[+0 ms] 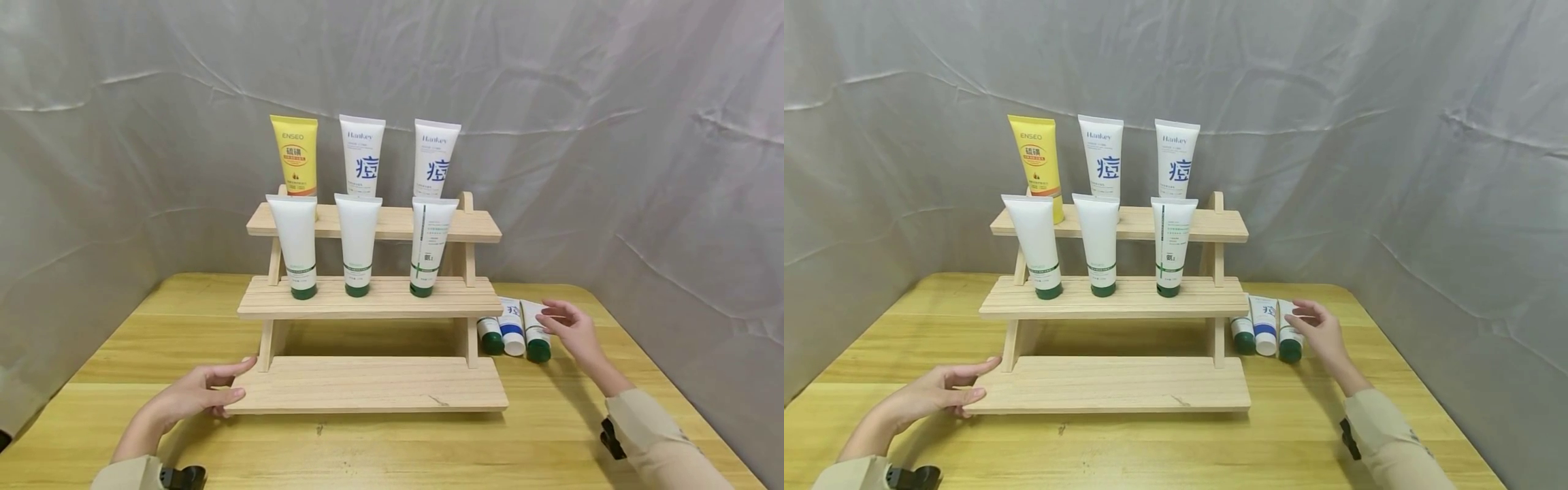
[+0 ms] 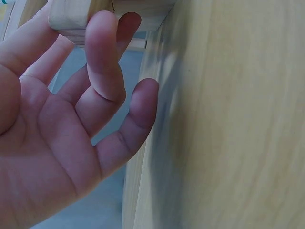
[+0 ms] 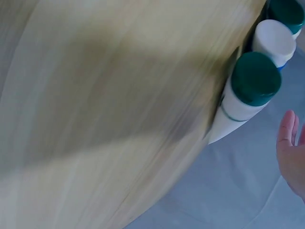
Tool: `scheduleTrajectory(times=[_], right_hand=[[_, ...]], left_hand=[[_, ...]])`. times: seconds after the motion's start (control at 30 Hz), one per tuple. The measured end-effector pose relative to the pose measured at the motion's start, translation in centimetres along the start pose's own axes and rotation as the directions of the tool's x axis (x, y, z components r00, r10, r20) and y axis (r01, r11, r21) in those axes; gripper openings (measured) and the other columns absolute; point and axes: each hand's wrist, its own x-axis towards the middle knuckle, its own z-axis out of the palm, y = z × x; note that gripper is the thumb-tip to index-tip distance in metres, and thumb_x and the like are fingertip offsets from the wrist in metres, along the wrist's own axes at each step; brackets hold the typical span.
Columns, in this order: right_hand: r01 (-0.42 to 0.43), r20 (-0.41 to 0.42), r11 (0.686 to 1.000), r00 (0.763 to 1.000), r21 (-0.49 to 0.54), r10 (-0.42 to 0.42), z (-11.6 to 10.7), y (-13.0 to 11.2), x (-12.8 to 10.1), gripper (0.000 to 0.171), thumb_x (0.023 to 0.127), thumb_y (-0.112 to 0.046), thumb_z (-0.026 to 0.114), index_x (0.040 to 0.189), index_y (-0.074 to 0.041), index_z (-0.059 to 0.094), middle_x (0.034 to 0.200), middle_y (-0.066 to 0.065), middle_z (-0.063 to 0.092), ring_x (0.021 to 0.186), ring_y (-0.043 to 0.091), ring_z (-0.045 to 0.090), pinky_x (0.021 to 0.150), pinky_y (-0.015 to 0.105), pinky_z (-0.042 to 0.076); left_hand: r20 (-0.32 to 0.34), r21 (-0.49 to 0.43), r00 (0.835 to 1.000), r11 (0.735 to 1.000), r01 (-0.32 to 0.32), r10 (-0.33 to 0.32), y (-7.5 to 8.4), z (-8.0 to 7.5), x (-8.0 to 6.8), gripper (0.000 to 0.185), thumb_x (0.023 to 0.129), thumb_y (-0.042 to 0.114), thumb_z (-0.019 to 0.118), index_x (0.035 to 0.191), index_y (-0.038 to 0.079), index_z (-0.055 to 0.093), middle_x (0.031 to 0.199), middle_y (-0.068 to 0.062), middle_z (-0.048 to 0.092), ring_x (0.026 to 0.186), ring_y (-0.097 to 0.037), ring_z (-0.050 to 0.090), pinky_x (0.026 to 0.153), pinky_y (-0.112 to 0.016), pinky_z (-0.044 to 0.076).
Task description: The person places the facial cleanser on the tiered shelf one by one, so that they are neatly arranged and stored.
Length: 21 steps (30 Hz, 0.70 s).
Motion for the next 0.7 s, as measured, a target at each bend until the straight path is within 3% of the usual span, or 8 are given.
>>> scheduleTrajectory(times=[0.1,0.13,0.27,0.33,0.37,0.5,0.6,0.7], right_hand=[[-0.033,0.051,0.999,0.998,-0.026,0.035,-0.2,-2.0,-0.6,0.045,0.084,-0.021,0.068,0.122,0.0,0.054,0.098,-0.001,0.062,0.083,0.003,0.06,0.065,0.02,0.052],[-0.045,0.069,0.998,0.996,-0.041,0.048,-0.2,-3.1,-0.9,0.042,0.085,-0.023,0.067,0.121,-0.004,0.057,0.1,0.002,0.062,0.082,0.001,0.06,0.065,0.021,0.052],[-0.104,0.11,0.99,0.987,-0.093,0.114,0.3,-7.8,-2.1,0.029,0.086,-0.022,0.065,0.115,-0.023,0.06,0.112,0.03,0.053,0.08,-0.005,0.055,0.067,0.024,0.053],[-0.13,0.139,0.982,0.979,-0.134,0.149,0.4,-9.2,-2.5,0.031,0.088,-0.021,0.062,0.119,-0.021,0.058,0.119,0.039,0.044,0.083,-0.007,0.052,0.069,0.025,0.052],[-0.146,0.149,0.977,0.974,-0.155,0.169,0.5,-9.6,-2.6,0.034,0.089,-0.019,0.061,0.123,-0.015,0.056,0.121,0.041,0.041,0.085,-0.005,0.052,0.07,0.025,0.052],[-0.182,0.199,0.947,0.951,-0.265,0.238,0.6,-10.0,-2.6,0.053,0.093,-0.02,0.055,0.135,0.008,0.037,0.126,0.041,0.038,0.099,0.02,0.054,0.076,0.033,0.052],[-0.224,0.225,0.928,0.928,-0.296,0.296,0.6,-9.7,-2.4,0.059,0.094,-0.024,0.053,0.136,0.011,0.031,0.127,0.042,0.035,0.105,0.039,0.051,0.079,0.043,0.05],[-0.274,0.252,0.911,0.9,-0.31,0.356,0.4,-9.1,-2.2,0.063,0.094,-0.03,0.052,0.137,0.01,0.029,0.129,0.042,0.033,0.104,0.039,0.052,0.079,0.044,0.05]], left_hand=[[-0.007,0.003,1.0,1.0,0.01,-0.01,0.1,0.0,0.0,0.049,0.092,0.01,0.054,0.116,0.053,0.049,0.096,-0.012,0.055,0.058,-0.008,0.051,0.053,-0.024,0.044],[-0.009,0.005,1.0,1.0,0.011,-0.011,0.1,0.1,0.0,0.049,0.092,0.01,0.054,0.116,0.053,0.049,0.097,-0.012,0.055,0.058,-0.009,0.051,0.053,-0.024,0.045],[-0.016,0.018,1.0,1.0,0.0,0.0,0.0,0.1,0.0,0.05,0.092,0.01,0.054,0.117,0.053,0.048,0.099,-0.014,0.054,0.059,-0.009,0.051,0.052,-0.024,0.044],[-0.015,0.016,1.0,1.0,-0.002,0.002,-0.1,0.1,0.0,0.051,0.093,0.009,0.054,0.117,0.054,0.048,0.098,-0.014,0.054,0.059,-0.009,0.051,0.052,-0.024,0.044],[-0.013,0.015,1.0,1.0,-0.003,0.003,-0.1,0.1,0.0,0.051,0.093,0.009,0.053,0.117,0.054,0.048,0.098,-0.013,0.055,0.059,-0.008,0.051,0.052,-0.024,0.044],[-0.004,0.001,1.0,1.0,-0.004,0.004,0.0,0.1,-0.1,0.051,0.093,0.009,0.053,0.117,0.053,0.048,0.097,-0.012,0.055,0.059,-0.008,0.051,0.052,-0.024,0.044],[-0.001,-0.007,1.0,1.0,-0.002,0.002,0.0,0.0,-0.1,0.049,0.092,0.01,0.054,0.118,0.051,0.049,0.1,-0.013,0.055,0.059,-0.008,0.051,0.053,-0.024,0.045],[-0.005,-0.007,1.0,1.0,0.004,-0.004,0.0,0.0,-0.1,0.047,0.092,0.011,0.055,0.12,0.048,0.05,0.102,-0.014,0.054,0.059,-0.008,0.051,0.054,-0.024,0.045]])
